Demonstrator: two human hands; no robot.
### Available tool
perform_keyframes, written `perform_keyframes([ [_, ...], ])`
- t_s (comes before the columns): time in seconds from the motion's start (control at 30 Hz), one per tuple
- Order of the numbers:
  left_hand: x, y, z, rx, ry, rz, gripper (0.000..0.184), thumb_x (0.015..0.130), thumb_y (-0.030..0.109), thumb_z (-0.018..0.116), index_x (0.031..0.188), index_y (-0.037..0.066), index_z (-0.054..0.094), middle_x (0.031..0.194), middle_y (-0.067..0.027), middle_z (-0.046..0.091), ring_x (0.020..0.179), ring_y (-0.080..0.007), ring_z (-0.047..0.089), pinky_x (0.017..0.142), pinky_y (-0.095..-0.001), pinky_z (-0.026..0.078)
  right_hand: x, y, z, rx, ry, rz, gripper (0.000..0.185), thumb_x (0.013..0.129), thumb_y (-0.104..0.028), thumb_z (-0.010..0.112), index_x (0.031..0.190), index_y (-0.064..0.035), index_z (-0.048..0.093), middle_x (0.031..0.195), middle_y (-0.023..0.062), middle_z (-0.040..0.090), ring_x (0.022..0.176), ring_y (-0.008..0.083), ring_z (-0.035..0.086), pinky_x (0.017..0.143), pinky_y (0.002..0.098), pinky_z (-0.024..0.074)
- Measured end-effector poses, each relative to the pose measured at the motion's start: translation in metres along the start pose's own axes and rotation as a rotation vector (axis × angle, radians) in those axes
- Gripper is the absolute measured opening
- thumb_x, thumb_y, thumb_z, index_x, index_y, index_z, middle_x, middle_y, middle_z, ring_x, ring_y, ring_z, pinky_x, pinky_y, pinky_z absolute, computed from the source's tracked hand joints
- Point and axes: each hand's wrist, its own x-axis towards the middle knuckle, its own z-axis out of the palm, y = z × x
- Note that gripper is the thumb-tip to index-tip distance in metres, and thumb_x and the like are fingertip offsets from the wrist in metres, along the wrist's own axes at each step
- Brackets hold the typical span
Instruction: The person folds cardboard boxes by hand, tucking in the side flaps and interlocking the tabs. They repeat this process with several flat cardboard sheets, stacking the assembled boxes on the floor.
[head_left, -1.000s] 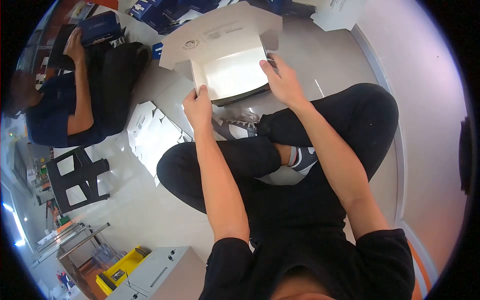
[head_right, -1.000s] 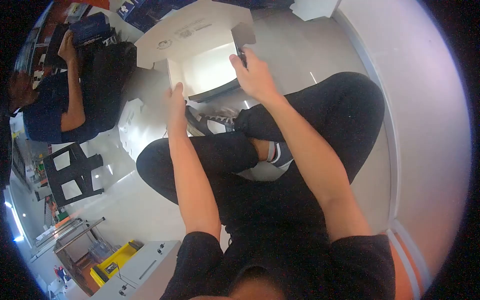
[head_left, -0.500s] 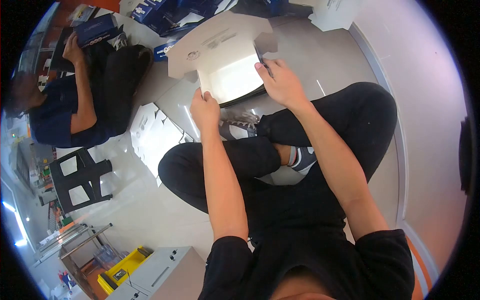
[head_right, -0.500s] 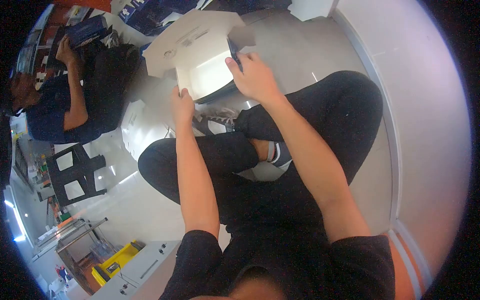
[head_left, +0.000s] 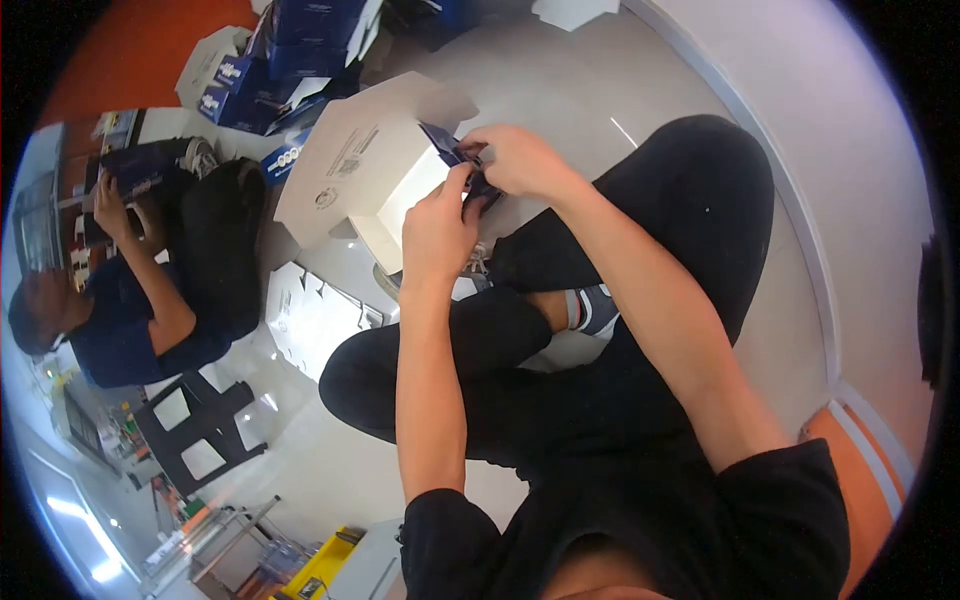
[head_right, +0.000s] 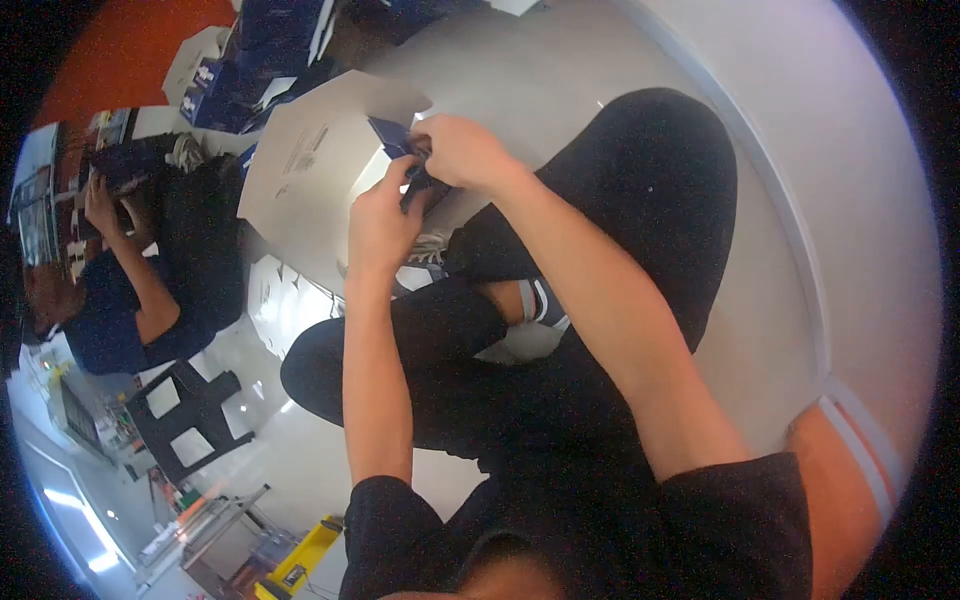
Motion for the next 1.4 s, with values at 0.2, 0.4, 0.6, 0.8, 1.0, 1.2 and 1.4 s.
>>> perform_keyframes([
  [0.2,0.001,-0.001,-0.003,0.067,-0.048,-0.016,0.031,0.082,0.009,0.068,0.112,0.010,0.060,0.095,-0.0159,0.070,0.082,-0.0382,0.067,0.069,-0.0445,0.053,0.001,-0.008,-0.006,-0.156,0.013,0.044,0.040,0.071,-0.003,0.065,0.111,-0.0081,0.069,0.103,0.0120,0.071,0.100,0.0318,0.067,0.084,0.0416,0.0529],
  [0.4,0.004,-0.001,-0.001,0.122,-0.067,0.057,0.023,0.084,0.008,0.066,0.106,0.009,0.060,0.090,-0.0152,0.070,0.080,-0.0381,0.066,0.067,-0.0455,0.052,-0.003,-0.008,-0.002,-0.284,0.098,0.032,0.039,0.070,-0.009,0.071,0.110,-0.0095,0.068,0.101,0.0161,0.070,0.099,0.0343,0.067,0.084,0.0437,0.0540],
  [0.6,0.006,-0.004,0.002,0.190,-0.153,0.044,0.025,0.086,0.013,0.067,0.110,0.009,0.060,0.092,-0.0203,0.068,0.086,-0.0418,0.064,0.070,-0.0475,0.049,-0.004,-0.009,-0.002,-0.272,0.035,0.059,0.040,0.067,-0.002,0.068,0.107,-0.0052,0.068,0.093,0.0170,0.071,0.091,0.0351,0.068,0.077,0.0432,0.0533],
  [0.8,0.004,-0.005,0.010,0.223,-0.269,0.086,0.027,0.088,0.022,0.068,0.111,0.008,0.062,0.088,-0.0215,0.068,0.083,-0.0401,0.066,0.068,-0.0462,0.051,0.004,0.001,0.000,-0.174,-0.007,0.120,0.034,0.069,-0.008,0.072,0.103,-0.0055,0.069,0.100,0.0208,0.069,0.098,0.0365,0.067,0.084,0.0445,0.0541],
  [1.0,0.007,-0.015,0.000,-0.338,-0.108,-0.106,0.036,0.093,0.032,0.064,0.116,0.005,0.061,0.095,-0.0173,0.072,0.078,-0.0343,0.072,0.065,-0.0403,0.054,0.004,0.002,0.004,-0.208,0.013,0.148,0.040,0.064,-0.001,0.067,0.104,-0.0026,0.068,0.090,0.0161,0.070,0.088,0.0334,0.068,0.077,0.0418,0.0542],
  [1.2,0.050,0.002,0.015,0.058,0.159,-0.316,0.038,0.088,0.019,0.062,0.118,-0.002,0.052,0.083,-0.0260,0.069,0.075,-0.0434,0.069,0.069,-0.0493,0.054,-0.007,-0.003,0.009,-0.253,0.141,-0.071,0.032,0.071,-0.009,0.069,0.103,-0.0050,0.069,0.098,0.0164,0.067,0.090,0.0359,0.068,0.077,0.0448,0.0550],
  [1.4,0.049,0.008,0.018,0.118,0.150,-0.325,0.040,0.085,0.013,0.053,0.120,-0.007,0.052,0.102,-0.0279,0.066,0.091,-0.0442,0.066,0.077,-0.0484,0.051,-0.009,-0.010,0.010,-0.456,0.056,-0.076,0.023,0.080,-0.019,0.066,0.100,-0.0087,0.070,0.096,0.0119,0.068,0.086,0.0339,0.068,0.074,0.0439,0.0563],
])
